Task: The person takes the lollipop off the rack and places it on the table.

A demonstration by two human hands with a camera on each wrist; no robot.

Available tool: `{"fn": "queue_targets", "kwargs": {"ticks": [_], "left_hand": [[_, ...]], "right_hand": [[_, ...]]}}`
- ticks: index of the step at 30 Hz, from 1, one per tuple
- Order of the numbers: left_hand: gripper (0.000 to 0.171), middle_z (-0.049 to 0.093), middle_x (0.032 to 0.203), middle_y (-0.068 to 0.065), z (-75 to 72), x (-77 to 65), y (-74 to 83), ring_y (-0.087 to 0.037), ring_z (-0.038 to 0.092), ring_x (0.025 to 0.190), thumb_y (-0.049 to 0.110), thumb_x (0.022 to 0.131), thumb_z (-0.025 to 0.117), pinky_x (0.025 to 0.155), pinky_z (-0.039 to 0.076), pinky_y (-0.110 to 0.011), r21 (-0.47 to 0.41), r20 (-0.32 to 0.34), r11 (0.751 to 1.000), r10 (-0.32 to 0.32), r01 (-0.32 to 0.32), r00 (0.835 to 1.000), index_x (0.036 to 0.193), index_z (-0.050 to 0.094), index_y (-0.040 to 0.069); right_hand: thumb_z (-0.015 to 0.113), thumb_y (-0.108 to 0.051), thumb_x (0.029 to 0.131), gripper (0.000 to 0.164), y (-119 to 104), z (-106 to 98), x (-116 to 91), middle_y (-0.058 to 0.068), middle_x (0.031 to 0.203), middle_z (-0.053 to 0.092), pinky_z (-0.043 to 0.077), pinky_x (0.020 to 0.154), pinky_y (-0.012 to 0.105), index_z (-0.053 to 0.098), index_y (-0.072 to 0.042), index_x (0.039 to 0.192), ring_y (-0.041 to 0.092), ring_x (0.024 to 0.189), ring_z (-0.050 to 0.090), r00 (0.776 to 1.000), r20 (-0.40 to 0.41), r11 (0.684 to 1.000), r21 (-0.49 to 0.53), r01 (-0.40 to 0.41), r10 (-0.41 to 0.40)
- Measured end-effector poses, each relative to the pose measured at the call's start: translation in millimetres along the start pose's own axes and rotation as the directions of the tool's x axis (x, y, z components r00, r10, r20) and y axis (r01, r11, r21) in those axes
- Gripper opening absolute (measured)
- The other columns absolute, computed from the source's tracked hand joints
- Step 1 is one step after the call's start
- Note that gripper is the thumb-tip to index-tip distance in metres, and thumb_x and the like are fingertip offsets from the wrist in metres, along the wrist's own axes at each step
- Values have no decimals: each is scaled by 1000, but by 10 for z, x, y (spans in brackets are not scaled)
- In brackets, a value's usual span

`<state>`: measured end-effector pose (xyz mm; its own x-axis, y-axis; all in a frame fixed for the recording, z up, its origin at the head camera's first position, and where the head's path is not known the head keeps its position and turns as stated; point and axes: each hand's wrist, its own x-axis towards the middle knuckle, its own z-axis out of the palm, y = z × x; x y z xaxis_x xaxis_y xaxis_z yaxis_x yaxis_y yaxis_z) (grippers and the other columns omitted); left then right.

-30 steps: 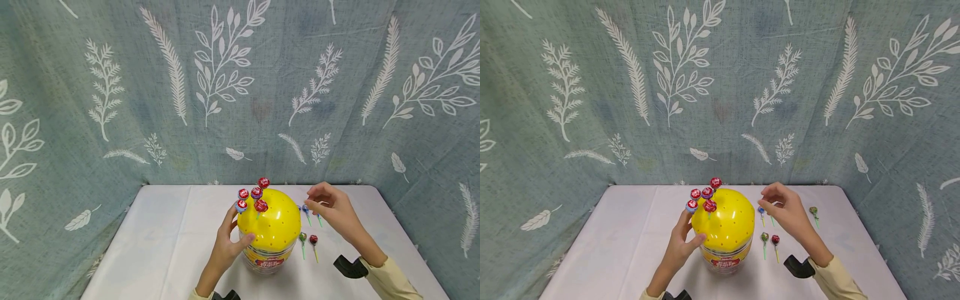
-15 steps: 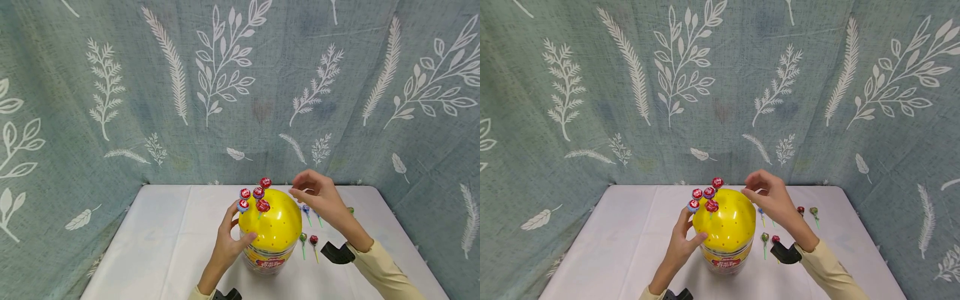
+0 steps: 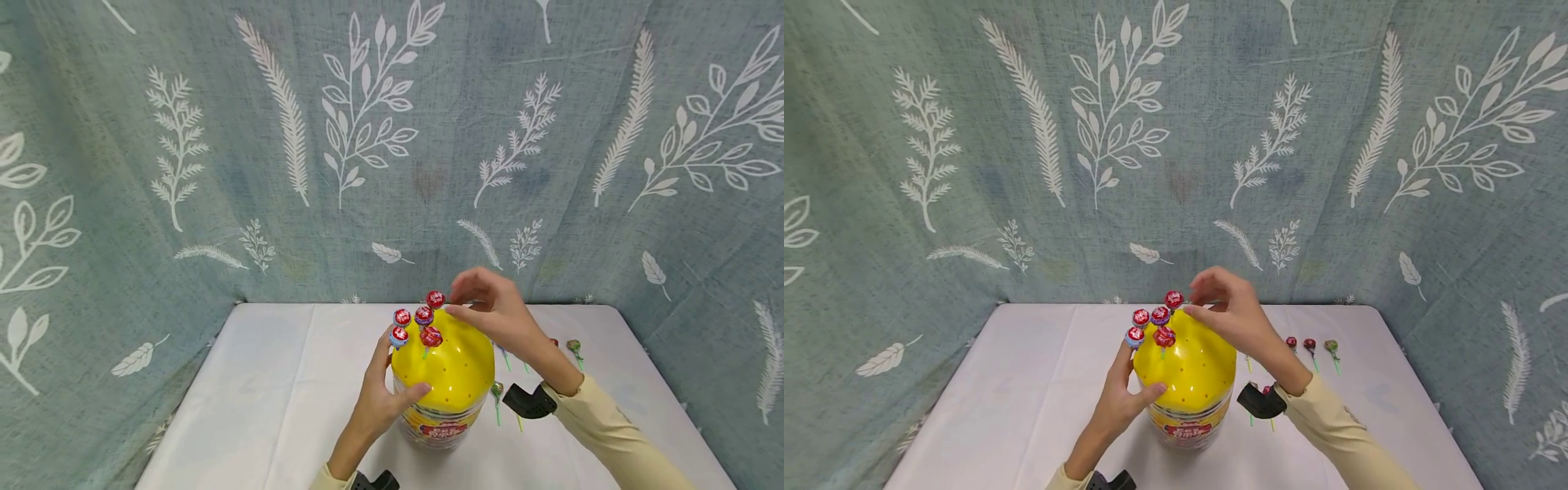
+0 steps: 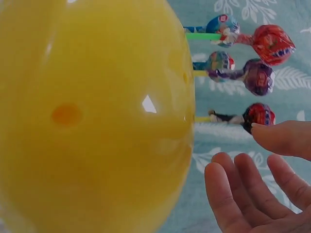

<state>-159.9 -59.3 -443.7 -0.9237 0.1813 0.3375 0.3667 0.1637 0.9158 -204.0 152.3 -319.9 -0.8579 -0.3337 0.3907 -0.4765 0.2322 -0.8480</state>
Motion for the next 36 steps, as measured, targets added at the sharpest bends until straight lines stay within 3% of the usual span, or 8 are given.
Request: {"fn": "queue_targets", "kwargs": {"ticks": [11, 17, 25, 31, 36], "left_hand": [[81, 35, 147, 12, 38, -17, -59, -15, 38, 129, 37, 81, 69, 104, 28, -57, -25, 2, 999, 22, -22, 1000, 148, 23, 35], [82, 35, 147, 11, 42, -25, -63, -15, 38, 129, 39, 82, 68, 105, 28, -57, -15, -14, 1000, 17, -18, 1000, 149, 21, 35], [80, 34, 147, 10, 33, -20, -67, -17, 38, 130, 39, 83, 67, 105, 28, -58, -5, -17, 1000, 26, -26, 1000, 149, 21, 34], [80, 34, 148, 9, 37, -12, -63, -16, 36, 131, 40, 82, 66, 105, 28, -56, -7, -22, 1000, 19, -19, 1000, 149, 22, 34], [81, 36, 146, 10, 38, -30, -56, -15, 38, 130, 40, 82, 67, 105, 28, -56, -8, -32, 1000, 2, -2, 999, 148, 22, 35]], "right_hand": [[69, 3, 82, 29, -27, 183, 30, 7, 99, 68, 55, 77, 32, 56, -8, 106, 19, 88, 65, 998, 43, 998, -37, 51, -49], [67, 7, 82, 30, -37, 248, 34, 8, 100, 68, 55, 77, 32, 56, -7, 106, 20, 87, 66, 998, 16, 998, -44, 55, -54], [62, 15, 81, 28, -79, 314, 53, 21, 99, 66, 54, 80, 44, 53, 3, 105, 31, 88, 65, 999, -18, 999, -28, 46, -47], [64, 12, 82, 29, -30, 297, 49, 11, 96, 68, 55, 76, 34, 54, -3, 104, 22, 87, 65, 997, -47, 998, -14, 55, -56], [67, 5, 83, 27, -5, 279, 36, 8, 93, 68, 56, 74, 31, 55, -7, 104, 20, 84, 66, 989, -85, 992, 12, 122, -120]]}}
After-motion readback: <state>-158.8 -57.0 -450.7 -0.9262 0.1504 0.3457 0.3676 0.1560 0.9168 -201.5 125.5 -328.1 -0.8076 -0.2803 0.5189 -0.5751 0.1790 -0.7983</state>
